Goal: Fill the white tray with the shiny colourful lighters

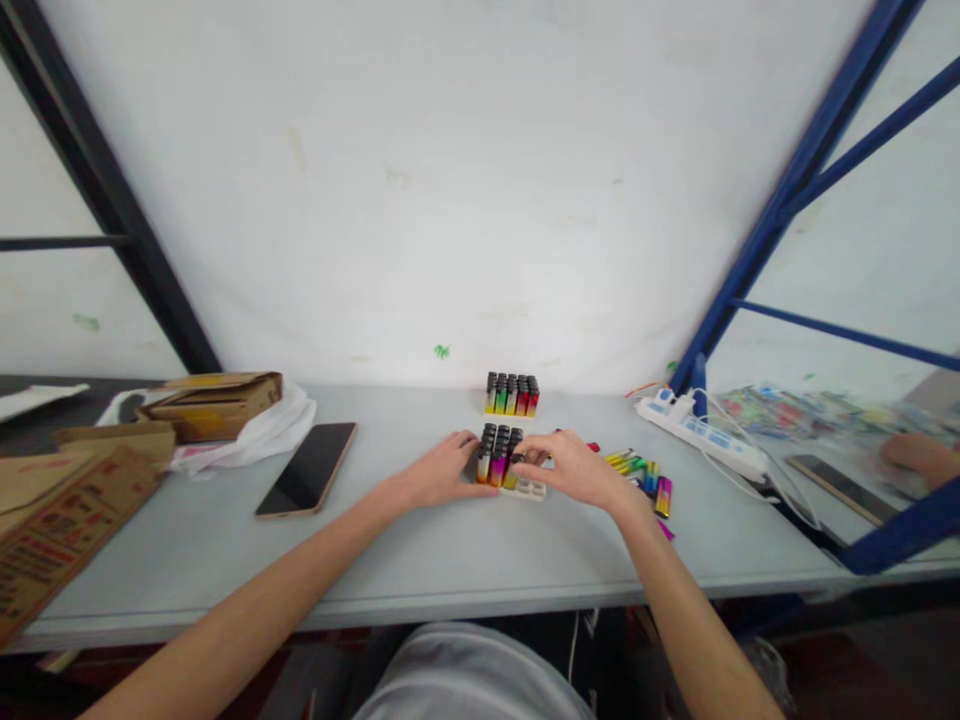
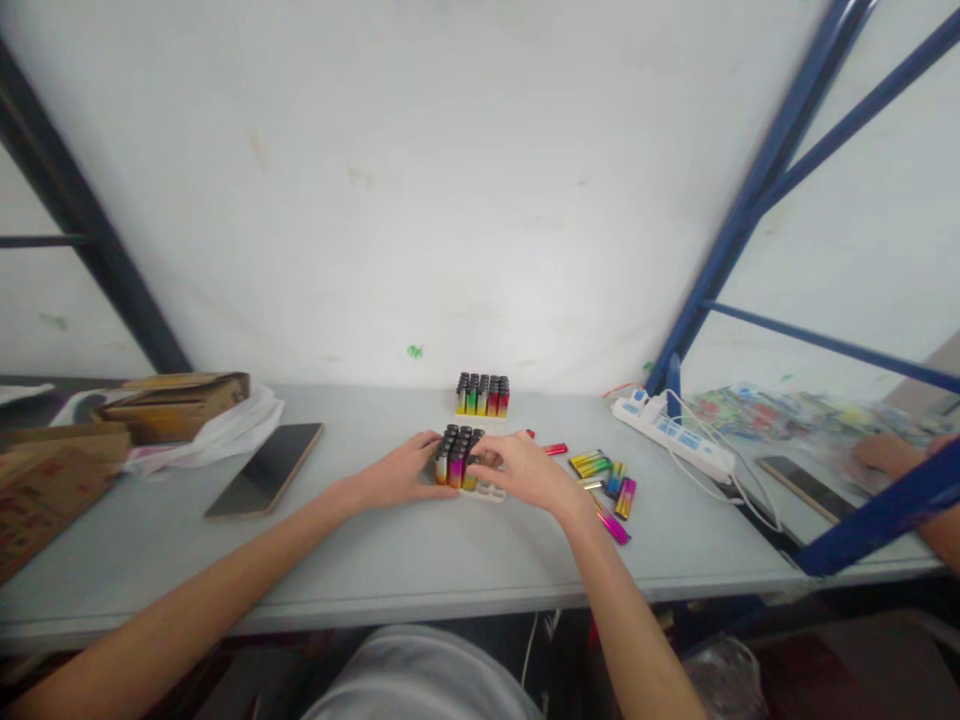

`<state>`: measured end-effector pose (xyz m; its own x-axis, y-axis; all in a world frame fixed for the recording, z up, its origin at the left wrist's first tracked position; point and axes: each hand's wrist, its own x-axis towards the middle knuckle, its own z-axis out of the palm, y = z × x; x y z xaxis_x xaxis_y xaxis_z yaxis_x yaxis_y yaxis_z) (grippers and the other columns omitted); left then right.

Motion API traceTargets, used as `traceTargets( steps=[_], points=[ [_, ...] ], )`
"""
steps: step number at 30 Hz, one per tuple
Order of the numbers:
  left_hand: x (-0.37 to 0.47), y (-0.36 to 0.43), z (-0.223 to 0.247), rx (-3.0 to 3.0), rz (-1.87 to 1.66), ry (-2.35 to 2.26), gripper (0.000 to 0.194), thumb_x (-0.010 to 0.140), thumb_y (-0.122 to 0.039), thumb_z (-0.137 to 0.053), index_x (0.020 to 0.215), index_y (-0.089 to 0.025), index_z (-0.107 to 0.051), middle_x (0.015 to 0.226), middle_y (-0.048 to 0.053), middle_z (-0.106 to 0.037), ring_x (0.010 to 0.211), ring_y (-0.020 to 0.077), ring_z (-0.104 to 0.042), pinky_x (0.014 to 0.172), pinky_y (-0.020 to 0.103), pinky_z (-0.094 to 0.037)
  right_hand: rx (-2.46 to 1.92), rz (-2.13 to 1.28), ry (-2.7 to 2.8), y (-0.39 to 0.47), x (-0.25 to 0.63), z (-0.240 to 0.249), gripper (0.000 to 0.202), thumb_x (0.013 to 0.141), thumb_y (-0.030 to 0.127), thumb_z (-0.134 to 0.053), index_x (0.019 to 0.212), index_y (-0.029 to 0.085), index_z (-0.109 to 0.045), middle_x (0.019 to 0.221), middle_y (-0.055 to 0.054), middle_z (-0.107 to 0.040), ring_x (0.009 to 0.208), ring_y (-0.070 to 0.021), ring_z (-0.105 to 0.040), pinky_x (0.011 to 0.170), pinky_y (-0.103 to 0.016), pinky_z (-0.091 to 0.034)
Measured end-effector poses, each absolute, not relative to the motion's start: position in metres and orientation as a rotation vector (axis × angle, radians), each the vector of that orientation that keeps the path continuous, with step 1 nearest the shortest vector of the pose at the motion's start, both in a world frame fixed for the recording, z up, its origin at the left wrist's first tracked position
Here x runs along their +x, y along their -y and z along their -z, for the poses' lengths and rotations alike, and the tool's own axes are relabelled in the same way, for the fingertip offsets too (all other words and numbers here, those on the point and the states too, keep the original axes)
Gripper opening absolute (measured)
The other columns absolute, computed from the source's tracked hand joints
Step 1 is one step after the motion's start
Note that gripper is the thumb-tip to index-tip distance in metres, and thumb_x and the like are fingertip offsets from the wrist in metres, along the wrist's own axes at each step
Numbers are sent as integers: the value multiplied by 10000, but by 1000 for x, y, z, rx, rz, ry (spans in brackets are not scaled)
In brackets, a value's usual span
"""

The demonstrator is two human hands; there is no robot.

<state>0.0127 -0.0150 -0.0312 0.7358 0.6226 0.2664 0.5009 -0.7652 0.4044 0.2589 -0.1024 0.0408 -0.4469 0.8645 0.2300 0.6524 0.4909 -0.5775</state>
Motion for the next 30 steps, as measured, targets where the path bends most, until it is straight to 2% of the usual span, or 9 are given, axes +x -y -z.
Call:
traceTargets(
  steps=[10, 14, 17, 19, 22, 25, 30],
  points=[
    [12, 12, 35, 2603, -600, -870, 749, 785, -732, -742, 1284, -182, -651, 1278, 161, -640, 1196, 384, -614, 1066, 489, -498, -1228, -584, 2295, 103, 261, -42, 225, 974, 359, -667, 1013, 183, -802, 931, -64, -805, 815, -218, -731, 763, -299, -534],
    [11, 10, 38, 2625, -598, -853, 745, 802, -742, -722, 1288, -183, -642, 1282, 157, -632, 1200, 368, -612, 1062, 471, -503, -1401, -442, 2289, 105, 253, -41, 192, 957, 341, -687, 973, 193, -808, 873, -65, -803, 771, -219, -729, 717, -291, -513],
    [11, 9, 39, 2648, -564, -869, 782, 806, -762, -704, 1302, -162, -631, 1281, 167, -623, 1218, 369, -600, 1080, 470, -493, -1562, -328, 2269, 107, 252, -42, 217, 918, 402, -736, 931, 198, -808, 851, -82, -807, 788, -250, -745, 711, -306, -507],
    [11, 9, 38, 2656, -559, -869, 797, 809, -773, -692, 1311, -158, -627, 1276, 168, -624, 1223, 368, -596, 1089, 471, -488, -1582, -378, 2234, 107, 257, -44, 283, 903, 469, -741, 938, 196, -806, 844, -84, -809, 789, -256, -752, 718, -312, -518],
    [11, 9, 37, 2659, -567, -860, 786, 818, -783, -671, 1305, -167, -633, 1265, 158, -635, 1215, 361, -602, 1093, 475, -486, -1506, -560, 2157, 104, 282, -48, 344, 925, 513, -691, 1000, 195, -798, 861, -69, -811, 788, -236, -750, 726, -305, -540],
    [12, 9, 36, 2656, -560, -873, 812, 806, -806, -659, 1292, -155, -638, 1278, 168, -633, 1207, 367, -606, 1093, 487, -488, -1542, -510, 2062, 101, 327, -48, 326, 959, 470, -621, 1022, 199, -793, 905, -72, -811, 806, -231, -743, 758, -321, -556],
    [12, 8, 36, 2664, -571, -879, 790, 801, -810, -655, 1270, -175, -658, 1279, 165, -642, 1200, 366, -618, 1099, 479, -496, -1840, -404, 1926, 97, 419, -26, 267, 863, 326, -672, 1063, 183, -775, 1035, -125, -798, 971, -285, -747, 904, -391, -569]
  ],
)
